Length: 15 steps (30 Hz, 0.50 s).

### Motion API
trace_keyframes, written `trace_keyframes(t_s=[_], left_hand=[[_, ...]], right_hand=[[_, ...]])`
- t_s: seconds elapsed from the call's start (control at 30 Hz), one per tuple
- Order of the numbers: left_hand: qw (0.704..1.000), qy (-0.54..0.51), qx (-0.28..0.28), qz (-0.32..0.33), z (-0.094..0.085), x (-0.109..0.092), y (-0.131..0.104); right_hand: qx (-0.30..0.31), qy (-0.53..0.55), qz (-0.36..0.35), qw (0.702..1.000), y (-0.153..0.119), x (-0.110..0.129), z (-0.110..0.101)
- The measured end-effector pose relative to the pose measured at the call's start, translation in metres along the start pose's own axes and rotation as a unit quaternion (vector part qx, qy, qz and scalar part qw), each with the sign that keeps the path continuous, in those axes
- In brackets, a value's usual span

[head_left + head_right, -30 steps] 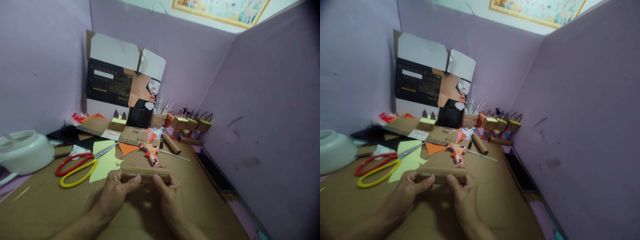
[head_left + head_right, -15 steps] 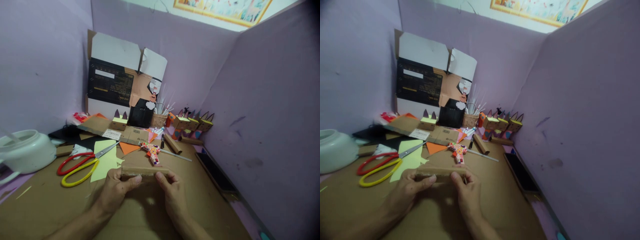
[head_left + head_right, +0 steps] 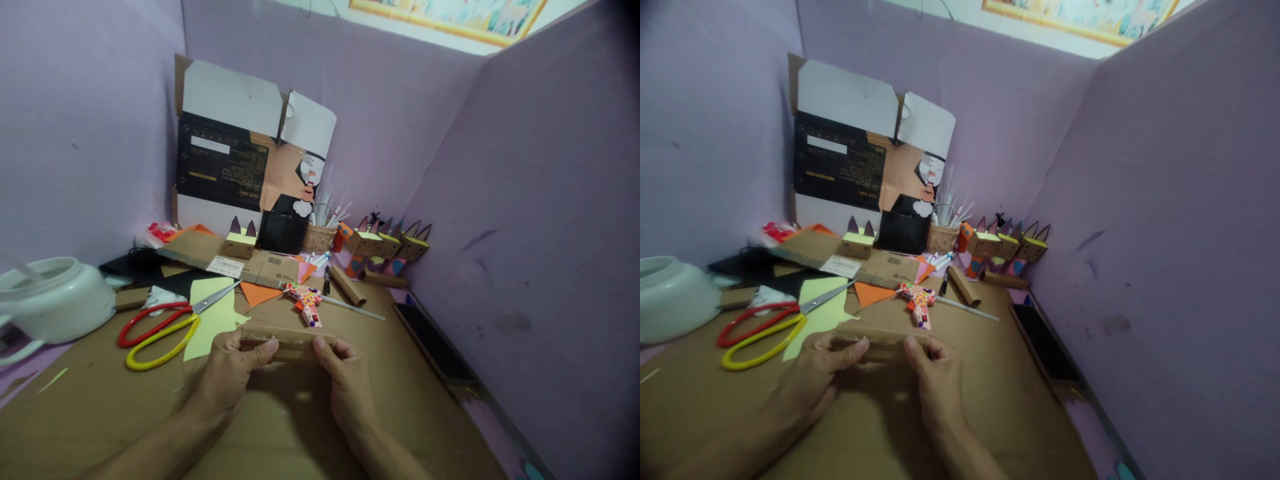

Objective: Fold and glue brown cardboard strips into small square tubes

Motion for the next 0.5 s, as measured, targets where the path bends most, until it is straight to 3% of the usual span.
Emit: trace_keyframes(t_s=[0.27, 0.43, 0.5], left_hand=[[1.0, 0.007, -0.023, 0.012, -0.004, 0.003, 0.001], [0.999, 0.037, -0.022, 0.02, -0.006, 0.005, 0.001], [0.997, 0.067, -0.018, 0.028, -0.004, 0.003, -0.001]], right_hand=[[0.031, 0.086, 0.026, 0.996, 0.0, 0.015, 0.003], [0.095, 0.014, 0.0, 0.995, -0.002, 0.013, 0.004], [0.076, -0.021, -0.017, 0.997, -0.003, 0.01, 0.004]])
Point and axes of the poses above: each hand's wrist, its own y-axis towards the middle knuckle, its own z-axis out of the palm, x = y × z, the point moved 2 cm from there along y, towards the middle knuckle, and after that the axes turned 6 degrees about x, right-handed, at the moved point
